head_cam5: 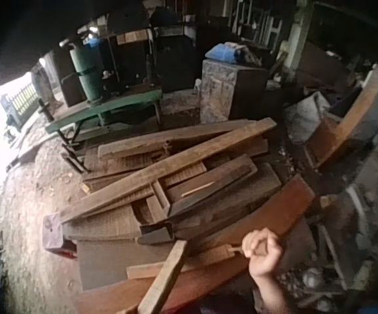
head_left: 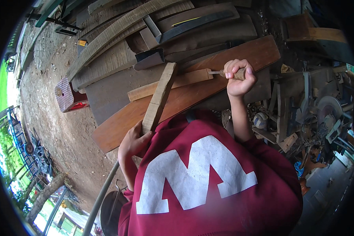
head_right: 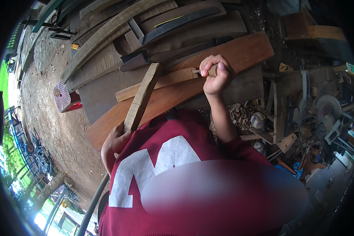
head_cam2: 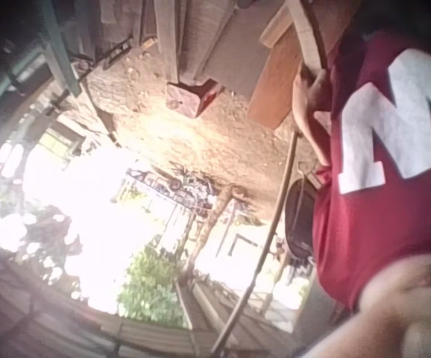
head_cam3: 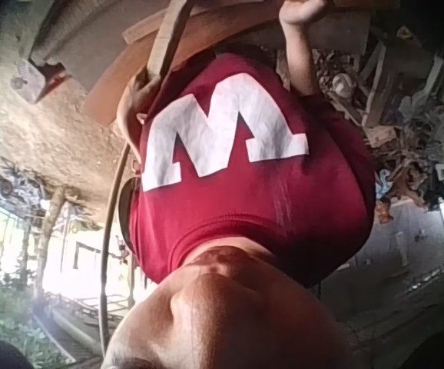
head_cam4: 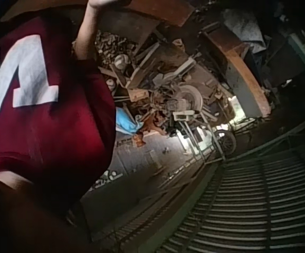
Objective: Chiseling and carving a wooden board in a workshop setting.
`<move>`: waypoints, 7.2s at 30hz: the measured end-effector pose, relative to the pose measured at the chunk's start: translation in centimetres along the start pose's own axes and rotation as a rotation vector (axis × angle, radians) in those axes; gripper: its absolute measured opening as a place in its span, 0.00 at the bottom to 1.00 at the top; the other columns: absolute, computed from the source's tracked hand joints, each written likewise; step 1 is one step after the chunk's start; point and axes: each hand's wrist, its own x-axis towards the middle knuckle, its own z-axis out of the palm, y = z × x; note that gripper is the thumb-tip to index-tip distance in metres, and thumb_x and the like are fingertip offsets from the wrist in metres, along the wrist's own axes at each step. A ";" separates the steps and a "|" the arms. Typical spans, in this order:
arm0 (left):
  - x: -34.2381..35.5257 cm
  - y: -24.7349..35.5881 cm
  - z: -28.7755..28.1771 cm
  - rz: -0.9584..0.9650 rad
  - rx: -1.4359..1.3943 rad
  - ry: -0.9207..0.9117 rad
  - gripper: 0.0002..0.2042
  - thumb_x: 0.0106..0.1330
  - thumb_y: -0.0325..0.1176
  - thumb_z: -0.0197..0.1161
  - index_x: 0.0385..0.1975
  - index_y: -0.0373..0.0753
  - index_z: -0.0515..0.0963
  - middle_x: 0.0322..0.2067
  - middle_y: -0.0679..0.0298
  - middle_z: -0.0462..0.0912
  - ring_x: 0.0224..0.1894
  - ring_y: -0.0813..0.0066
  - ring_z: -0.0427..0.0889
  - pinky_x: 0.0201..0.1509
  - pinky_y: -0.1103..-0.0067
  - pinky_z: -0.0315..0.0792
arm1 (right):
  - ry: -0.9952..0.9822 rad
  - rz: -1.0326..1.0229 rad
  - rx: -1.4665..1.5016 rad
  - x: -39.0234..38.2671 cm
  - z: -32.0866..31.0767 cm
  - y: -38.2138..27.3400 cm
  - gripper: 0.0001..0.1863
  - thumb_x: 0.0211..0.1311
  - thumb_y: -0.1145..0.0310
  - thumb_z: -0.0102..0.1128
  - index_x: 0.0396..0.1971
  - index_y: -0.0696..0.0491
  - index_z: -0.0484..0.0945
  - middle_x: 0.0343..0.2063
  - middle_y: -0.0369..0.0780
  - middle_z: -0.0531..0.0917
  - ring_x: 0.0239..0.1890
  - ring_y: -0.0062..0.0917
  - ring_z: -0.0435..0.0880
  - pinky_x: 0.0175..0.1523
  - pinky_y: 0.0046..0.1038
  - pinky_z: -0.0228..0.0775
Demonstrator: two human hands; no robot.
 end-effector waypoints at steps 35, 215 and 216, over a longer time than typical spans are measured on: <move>1.4 -0.3 0.2 0.192 -0.316 -0.053 0.24 0.42 0.36 0.57 0.38 0.27 0.67 0.27 0.59 0.73 0.28 0.74 0.70 0.33 0.79 0.65 | 0.091 0.031 -0.022 2.1 -0.1 1.2 0.17 0.54 0.60 0.44 0.12 0.56 0.63 0.07 0.34 0.65 0.09 0.15 0.62 0.15 0.17 0.53; 0.1 9.7 0.8 0.452 -0.980 -0.941 0.35 0.38 0.43 0.59 0.44 0.21 0.60 0.22 0.54 0.72 0.10 0.72 0.68 0.09 0.81 0.63 | 0.073 -0.033 -0.570 -1.4 -0.5 3.4 0.12 0.51 0.74 0.54 0.16 0.52 0.61 0.12 0.28 0.63 0.14 0.12 0.61 0.19 0.18 0.56; -0.5 9.7 0.6 0.479 -1.032 -0.988 0.36 0.38 0.43 0.59 0.44 0.21 0.60 0.21 0.53 0.72 0.10 0.72 0.68 0.10 0.81 0.63 | 0.033 0.082 -0.584 -1.6 -1.4 4.4 0.11 0.52 0.73 0.54 0.18 0.51 0.61 0.12 0.28 0.63 0.14 0.11 0.61 0.19 0.16 0.55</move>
